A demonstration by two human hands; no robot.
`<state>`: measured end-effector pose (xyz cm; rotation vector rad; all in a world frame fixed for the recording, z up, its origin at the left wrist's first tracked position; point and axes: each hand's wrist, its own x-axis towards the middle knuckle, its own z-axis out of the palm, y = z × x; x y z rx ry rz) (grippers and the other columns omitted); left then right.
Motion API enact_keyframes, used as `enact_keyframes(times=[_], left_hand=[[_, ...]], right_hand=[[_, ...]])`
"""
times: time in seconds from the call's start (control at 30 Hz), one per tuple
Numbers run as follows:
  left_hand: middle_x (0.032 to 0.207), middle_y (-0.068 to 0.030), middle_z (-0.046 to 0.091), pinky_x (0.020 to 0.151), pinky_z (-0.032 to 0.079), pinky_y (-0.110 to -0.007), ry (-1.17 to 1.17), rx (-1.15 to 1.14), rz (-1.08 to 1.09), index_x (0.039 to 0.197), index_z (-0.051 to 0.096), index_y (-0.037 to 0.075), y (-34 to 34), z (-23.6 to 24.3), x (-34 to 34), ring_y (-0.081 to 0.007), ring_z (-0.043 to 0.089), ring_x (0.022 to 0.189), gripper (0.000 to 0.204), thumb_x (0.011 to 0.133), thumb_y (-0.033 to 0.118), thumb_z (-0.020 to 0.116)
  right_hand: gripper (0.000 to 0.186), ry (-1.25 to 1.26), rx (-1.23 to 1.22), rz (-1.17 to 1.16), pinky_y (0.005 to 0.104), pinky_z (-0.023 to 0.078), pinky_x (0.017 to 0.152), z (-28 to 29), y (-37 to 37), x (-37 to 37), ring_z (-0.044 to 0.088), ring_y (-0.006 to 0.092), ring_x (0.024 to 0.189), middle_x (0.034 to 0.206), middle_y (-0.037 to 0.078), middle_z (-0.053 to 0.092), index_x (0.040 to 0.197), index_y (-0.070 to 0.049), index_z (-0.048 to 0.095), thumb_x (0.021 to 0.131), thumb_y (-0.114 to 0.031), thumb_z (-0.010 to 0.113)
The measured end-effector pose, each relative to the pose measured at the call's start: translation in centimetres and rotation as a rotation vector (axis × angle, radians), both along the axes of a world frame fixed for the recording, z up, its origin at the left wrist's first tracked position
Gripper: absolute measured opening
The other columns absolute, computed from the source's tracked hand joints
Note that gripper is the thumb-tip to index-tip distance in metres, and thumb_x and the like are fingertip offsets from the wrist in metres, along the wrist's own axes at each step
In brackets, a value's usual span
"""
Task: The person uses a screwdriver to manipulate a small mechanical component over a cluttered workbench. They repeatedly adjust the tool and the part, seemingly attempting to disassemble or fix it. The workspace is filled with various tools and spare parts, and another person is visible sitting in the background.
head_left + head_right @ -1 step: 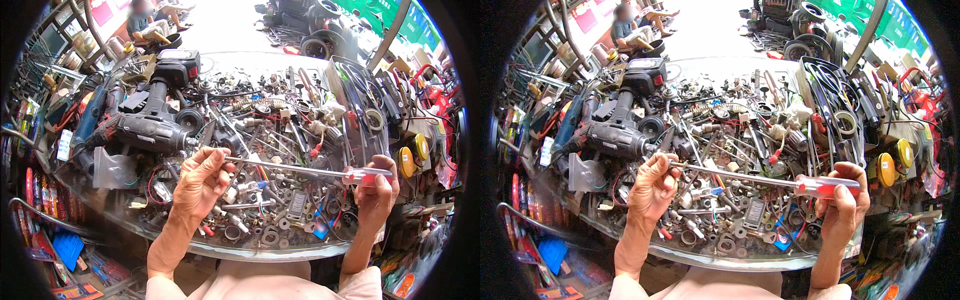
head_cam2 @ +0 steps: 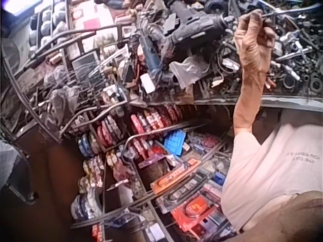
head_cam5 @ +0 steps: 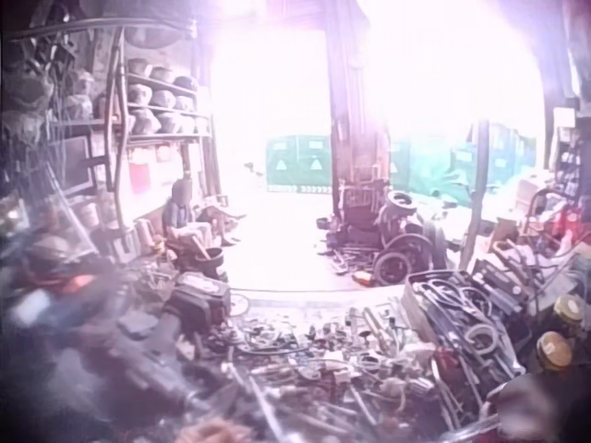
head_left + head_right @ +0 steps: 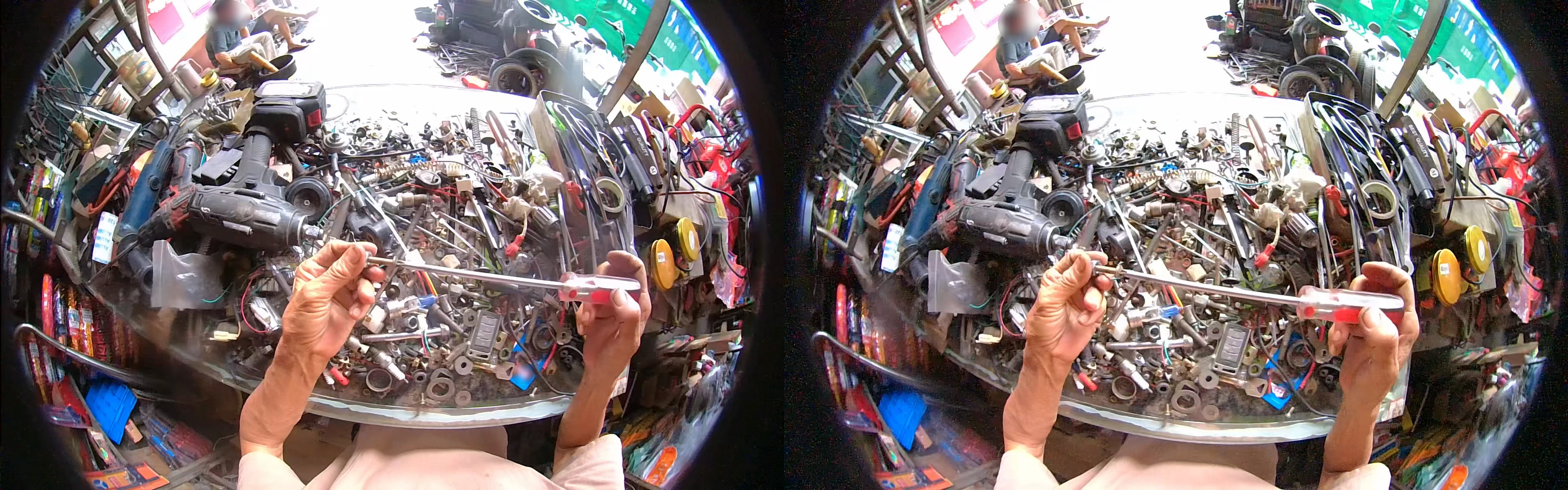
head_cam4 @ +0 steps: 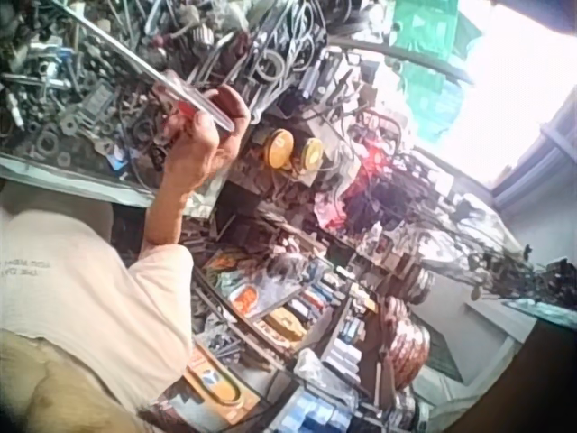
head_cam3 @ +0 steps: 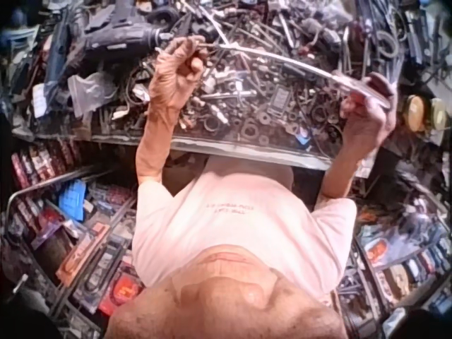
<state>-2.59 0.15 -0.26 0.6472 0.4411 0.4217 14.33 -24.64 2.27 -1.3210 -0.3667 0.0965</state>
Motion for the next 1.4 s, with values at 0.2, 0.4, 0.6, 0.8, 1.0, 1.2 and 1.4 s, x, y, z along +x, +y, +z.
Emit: enact_keyframes(times=[0.2, 0.4, 0.6, 0.8, 1.0, 1.2, 1.4], left_hand=[[0.079, -0.015, 0.066, 0.043, 0.042, -0.019, -0.002, -0.011, -0.008, 0.098, 0.063, -0.001, 0.0, -0.2, 0.1, -0.0111, 0.063, 0.058, 0.018, 0.088, 0.014, 0.062], [0.079, -0.0153, 0.066, 0.042, 0.042, -0.018, -0.02, -0.014, -0.007, 0.099, 0.062, -0.001, 0.1, -0.4, 0.1, -0.0112, 0.063, 0.058, 0.019, 0.088, 0.015, 0.062], [0.078, -0.0149, 0.066, 0.042, 0.042, -0.018, -0.028, -0.01, 0.007, 0.099, 0.062, -0.001, 0.2, -0.4, 0.0, -0.0109, 0.063, 0.058, 0.02, 0.089, 0.016, 0.061], [0.078, -0.0147, 0.067, 0.042, 0.042, -0.017, -0.028, 0.002, 0.009, 0.099, 0.062, -0.001, 0.3, -0.3, 0.0, -0.0102, 0.062, 0.057, 0.02, 0.089, 0.016, 0.06], [0.079, -0.015, 0.067, 0.041, 0.042, -0.017, -0.033, 0.005, -0.001, 0.099, 0.062, -0.001, 0.1, -0.3, 0.0, -0.0101, 0.062, 0.056, 0.02, 0.089, 0.017, 0.061], [0.079, -0.0149, 0.067, 0.041, 0.042, -0.017, -0.034, 0.007, 0.001, 0.099, 0.062, 0.0, 0.3, -0.4, 0.0, -0.0098, 0.062, 0.056, 0.021, 0.089, 0.018, 0.061], [0.078, -0.0151, 0.067, 0.041, 0.042, -0.017, -0.027, 0.007, -0.017, 0.099, 0.062, 0.0, 0.1, -0.2, 0.0, -0.0099, 0.062, 0.056, 0.021, 0.089, 0.018, 0.061]], right_hand=[[0.038, 0.048, -0.127, 0.001, 0.0162, 0.03, 0.033, 0.0, -0.8, 0.6, 0.046, 0.0052, 0.039, 0.068, 0.006, 0.057, 0.104, 0.001, 0.05, 0.092, -0.035, 0.049], [0.033, 0.002, -0.043, -0.057, 0.0169, 0.03, 0.036, 0.6, 0.2, -0.3, 0.042, 0.0041, 0.041, 0.065, 0.004, 0.056, 0.101, 0.002, 0.052, 0.089, -0.029, 0.055], [0.043, 0.048, -0.104, 0.033, 0.0152, 0.028, 0.034, 0.6, -0.6, 0.1, 0.042, 0.0033, 0.04, 0.062, 0.003, 0.055, 0.099, 0.002, 0.052, 0.089, -0.04, 0.056], [0.043, -0.002, -0.118, 0.005, 0.018, 0.034, 0.037, 0.6, -0.4, 0.0, 0.044, 0.006, 0.043, 0.071, 0.008, 0.057, 0.104, 0.003, 0.05, 0.086, -0.035, 0.06], [0.05, 0.036, -0.009, 0.036, 0.0194, 0.036, 0.036, 0.5, -0.4, 0.0, 0.047, 0.0084, 0.046, 0.08, 0.011, 0.054, 0.107, 0.006, 0.048, 0.085, -0.037, 0.06], [0.042, 0.081, -0.132, 0.035, 0.0192, 0.034, 0.035, 0.2, -1.4, 0.4, 0.045, 0.0068, 0.044, 0.077, 0.008, 0.055, 0.106, 0.004, 0.049, 0.086, -0.031, 0.059], [0.039, 0.018, 0.018, -0.006, 0.0199, 0.04, 0.036, 0.9, 0.3, -0.5, 0.049, 0.0084, 0.044, 0.079, 0.008, 0.055, 0.11, 0.005, 0.048, 0.088, -0.028, 0.051]])
